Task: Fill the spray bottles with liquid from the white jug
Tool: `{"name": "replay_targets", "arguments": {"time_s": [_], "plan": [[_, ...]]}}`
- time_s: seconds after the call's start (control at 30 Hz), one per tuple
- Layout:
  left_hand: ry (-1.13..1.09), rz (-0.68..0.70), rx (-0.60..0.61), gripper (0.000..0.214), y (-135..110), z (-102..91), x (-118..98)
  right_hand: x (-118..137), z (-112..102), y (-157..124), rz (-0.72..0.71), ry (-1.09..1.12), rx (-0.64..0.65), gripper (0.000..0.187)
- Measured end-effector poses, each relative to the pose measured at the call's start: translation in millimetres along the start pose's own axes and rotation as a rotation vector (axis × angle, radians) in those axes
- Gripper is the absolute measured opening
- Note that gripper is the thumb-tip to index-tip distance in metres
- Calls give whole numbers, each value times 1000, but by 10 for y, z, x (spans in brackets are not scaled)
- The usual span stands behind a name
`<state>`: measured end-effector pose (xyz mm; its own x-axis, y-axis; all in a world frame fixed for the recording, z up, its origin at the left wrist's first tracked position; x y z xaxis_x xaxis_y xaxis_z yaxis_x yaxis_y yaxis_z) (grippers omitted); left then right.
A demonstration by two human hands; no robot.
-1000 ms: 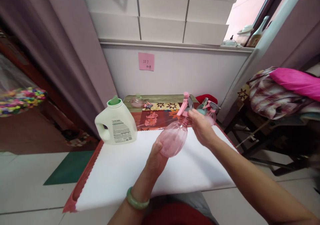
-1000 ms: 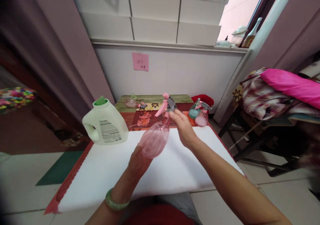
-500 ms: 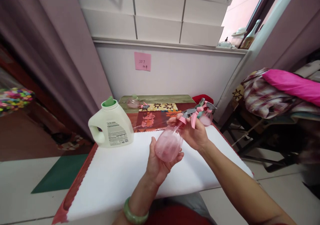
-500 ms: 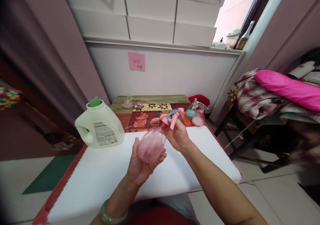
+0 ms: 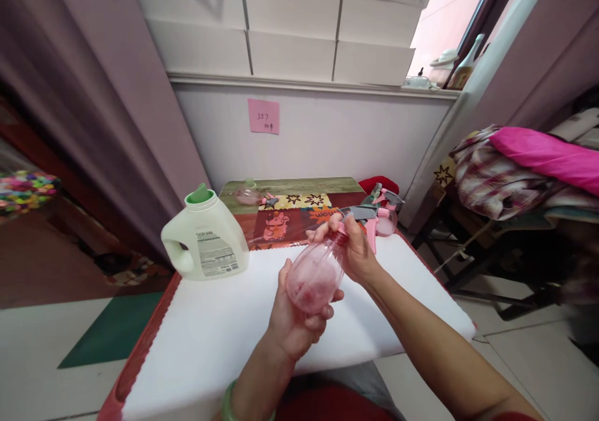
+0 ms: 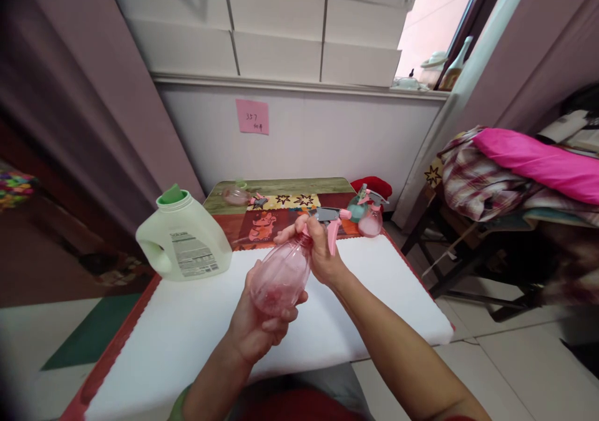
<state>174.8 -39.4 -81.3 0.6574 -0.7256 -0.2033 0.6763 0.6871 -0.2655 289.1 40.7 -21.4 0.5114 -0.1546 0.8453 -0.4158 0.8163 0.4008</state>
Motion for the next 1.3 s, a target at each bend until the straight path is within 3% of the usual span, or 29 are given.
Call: {"name": "replay_targets", "arguments": {"time_s": [0.23, 0.6, 0.7, 0.83, 0.9, 1.03, 1.1, 1.2, 1.3], "plan": [[21, -111, 1, 98, -73, 75, -8, 113, 7, 35, -122, -35, 103, 39], [89, 25, -131, 86, -160, 185, -8, 57, 86, 48, -40, 9, 131, 42], [233, 273, -170, 77, -169, 266, 13, 3, 91, 48, -29, 63, 38, 40], [612, 808, -263, 58, -176, 228, 58, -38, 83, 43, 35, 121, -99, 41], [951, 1089, -331, 57, -189, 156, 47, -31, 87, 40, 71, 129, -124, 42], [1845, 1746, -457, 93, -201, 71, 3, -17, 137, 17, 156, 147, -177, 42], [2126, 1973, -452, 101, -174, 33, -13, -28, 174, -5, 186, 148, -241, 42], [2233, 2080, -404, 95, -149, -1, -32, -62, 212, -28, 177, 148, -333, 43], [2167, 1995, -342, 97, -144, 12, 7, -101, 193, -25, 135, 192, -366, 42]]}}
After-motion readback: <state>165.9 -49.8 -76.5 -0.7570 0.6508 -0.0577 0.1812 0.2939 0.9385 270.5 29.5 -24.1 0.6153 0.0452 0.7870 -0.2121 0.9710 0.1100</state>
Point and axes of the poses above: each hand's wrist, its own y-axis towards the middle knuckle, its own z-axis out of the palm, x = y × z, the point moved 3 cm from there along y, towards the middle knuckle, and after that the axes turned 9 degrees about x, right-handed, at the moved point
